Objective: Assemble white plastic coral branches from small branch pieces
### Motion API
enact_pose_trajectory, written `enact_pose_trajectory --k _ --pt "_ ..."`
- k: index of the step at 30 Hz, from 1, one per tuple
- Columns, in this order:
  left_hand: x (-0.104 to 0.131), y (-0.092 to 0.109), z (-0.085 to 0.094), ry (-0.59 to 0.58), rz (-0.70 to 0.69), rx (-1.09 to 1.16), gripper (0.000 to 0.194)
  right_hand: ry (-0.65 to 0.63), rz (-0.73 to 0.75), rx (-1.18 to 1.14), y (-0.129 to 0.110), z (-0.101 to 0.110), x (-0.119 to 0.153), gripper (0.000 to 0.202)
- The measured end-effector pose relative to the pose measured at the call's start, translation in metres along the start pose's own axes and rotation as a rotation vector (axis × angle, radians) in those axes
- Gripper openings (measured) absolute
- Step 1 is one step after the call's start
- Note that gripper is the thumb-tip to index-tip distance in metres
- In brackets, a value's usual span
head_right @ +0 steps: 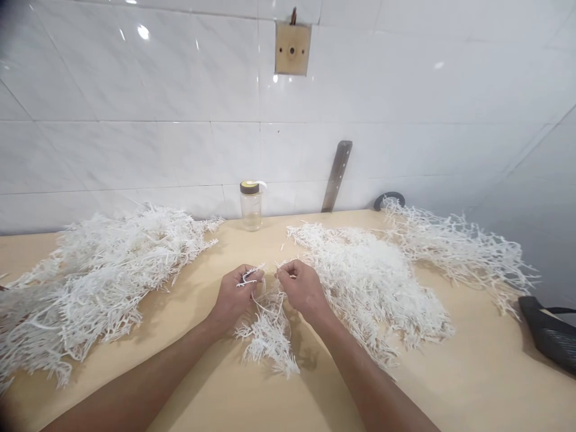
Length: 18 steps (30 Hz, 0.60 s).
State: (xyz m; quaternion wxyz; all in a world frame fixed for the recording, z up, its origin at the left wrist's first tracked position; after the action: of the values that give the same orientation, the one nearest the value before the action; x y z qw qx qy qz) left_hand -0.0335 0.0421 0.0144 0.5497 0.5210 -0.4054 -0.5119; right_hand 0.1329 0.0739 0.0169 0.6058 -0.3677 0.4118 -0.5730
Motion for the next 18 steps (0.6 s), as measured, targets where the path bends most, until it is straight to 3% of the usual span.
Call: enact_pose_trajectory --k 3,9,11,14,18 --pt "-0.002 -0.004 0.0 -0.011 0.063 0.015 0.032 0.036 0.051 0.026 0.001 0.009 -0.003 0.022" --pt "-0.003 -0.01 -0.001 -0.026 0.141 0.065 0.036 0.337 0.313 0.289 -0.017 0.043 -0.002 0.019" --pt "-0.003 -0.009 -0.001 -0.017 0.13 0.062 0.037 0.235 0.272 0.246 -0.02 0.037 0.001 0.02" --pt "-0.002 -0.007 -0.001 -0.002 0.133 0.062 0.037 -0.027 0.144 0.135 -0.02 0.011 0.009 0.024" --pt "-0.002 -0.007 -0.002 0.009 0.138 0.066 0.036 -0.154 0.099 0.012 -0.018 -0.013 0.016 0.022"
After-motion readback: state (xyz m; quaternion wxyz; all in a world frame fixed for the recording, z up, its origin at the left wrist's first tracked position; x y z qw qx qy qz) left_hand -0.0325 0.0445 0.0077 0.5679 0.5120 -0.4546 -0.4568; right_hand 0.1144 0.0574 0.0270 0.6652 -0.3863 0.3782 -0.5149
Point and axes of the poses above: each hand's wrist, its own x-axis away from the middle knuckle, its own z-axis out of the back of the hand, y = z × x, the point moved 5 cm from there along -x, towards the middle knuckle, and after that the axes turned 4 degrees about -x, right-handed, at the moved point
